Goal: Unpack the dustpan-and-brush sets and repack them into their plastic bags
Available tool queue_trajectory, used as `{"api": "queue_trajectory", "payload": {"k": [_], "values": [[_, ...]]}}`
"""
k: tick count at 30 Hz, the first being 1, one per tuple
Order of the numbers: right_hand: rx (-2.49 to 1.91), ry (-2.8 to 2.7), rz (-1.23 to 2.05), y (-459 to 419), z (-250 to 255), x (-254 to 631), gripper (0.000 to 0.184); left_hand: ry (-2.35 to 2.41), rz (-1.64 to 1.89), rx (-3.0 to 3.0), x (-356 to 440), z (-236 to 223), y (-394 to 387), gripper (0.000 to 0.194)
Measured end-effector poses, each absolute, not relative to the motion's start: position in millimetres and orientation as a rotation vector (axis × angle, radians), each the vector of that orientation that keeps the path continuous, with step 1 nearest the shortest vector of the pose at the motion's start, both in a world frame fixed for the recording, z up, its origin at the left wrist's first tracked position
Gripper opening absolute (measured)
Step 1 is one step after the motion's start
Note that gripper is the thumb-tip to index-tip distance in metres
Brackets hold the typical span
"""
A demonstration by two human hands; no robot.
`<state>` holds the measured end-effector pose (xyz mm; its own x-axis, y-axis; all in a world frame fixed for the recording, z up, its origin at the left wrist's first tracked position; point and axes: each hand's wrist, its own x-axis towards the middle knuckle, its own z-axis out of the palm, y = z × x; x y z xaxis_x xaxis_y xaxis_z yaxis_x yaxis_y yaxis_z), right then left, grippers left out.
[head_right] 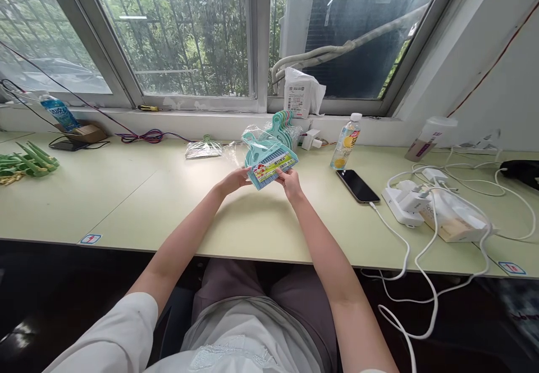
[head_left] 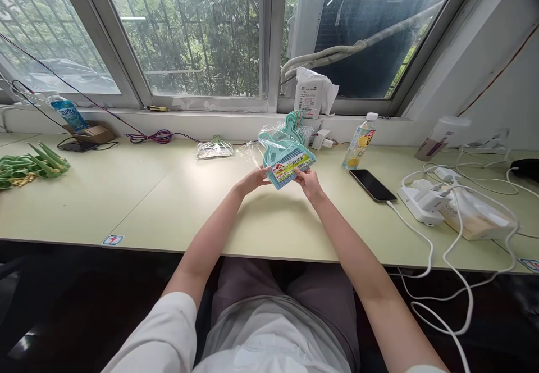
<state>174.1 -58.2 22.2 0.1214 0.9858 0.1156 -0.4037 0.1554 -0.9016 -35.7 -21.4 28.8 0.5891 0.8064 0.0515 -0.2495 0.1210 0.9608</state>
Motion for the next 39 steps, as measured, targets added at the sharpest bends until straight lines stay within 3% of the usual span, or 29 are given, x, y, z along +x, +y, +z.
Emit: {"api": "queue_trajectory", "payload": {"k": [4, 20, 27, 33, 39], "values": [[-0.836, -0.963, 1.259, -58.6, 23.5, 175.4, 0.021, 0.600, 1.031, 1.122, -30.5, 27.8, -20.2, 0.040], [-0.837, -0.970, 1.187, -65.9, 35.7, 169.0, 0.033, 0.671, 0.801, 1.169, -39.4, 28.5, -21.0, 0.033], [-0.735, -0.834, 1.103, -64.1, 30.4, 166.8, 0.037, 0.493, 0.685, 1.091, -17.3, 31.1, -42.5, 0.045], [-0.747, -0.853, 1.150, -63.9, 30.0, 164.9, 0.038, 0.601, 1.092, 0.985, -9.3, 27.7, -37.3, 0.029], [-0.760, -0.933, 1.226, -64.1, 34.5, 171.1, 0.041, 0.654, 0.930, 1.004, -20.7, 27.4, -34.4, 0.028]]}}
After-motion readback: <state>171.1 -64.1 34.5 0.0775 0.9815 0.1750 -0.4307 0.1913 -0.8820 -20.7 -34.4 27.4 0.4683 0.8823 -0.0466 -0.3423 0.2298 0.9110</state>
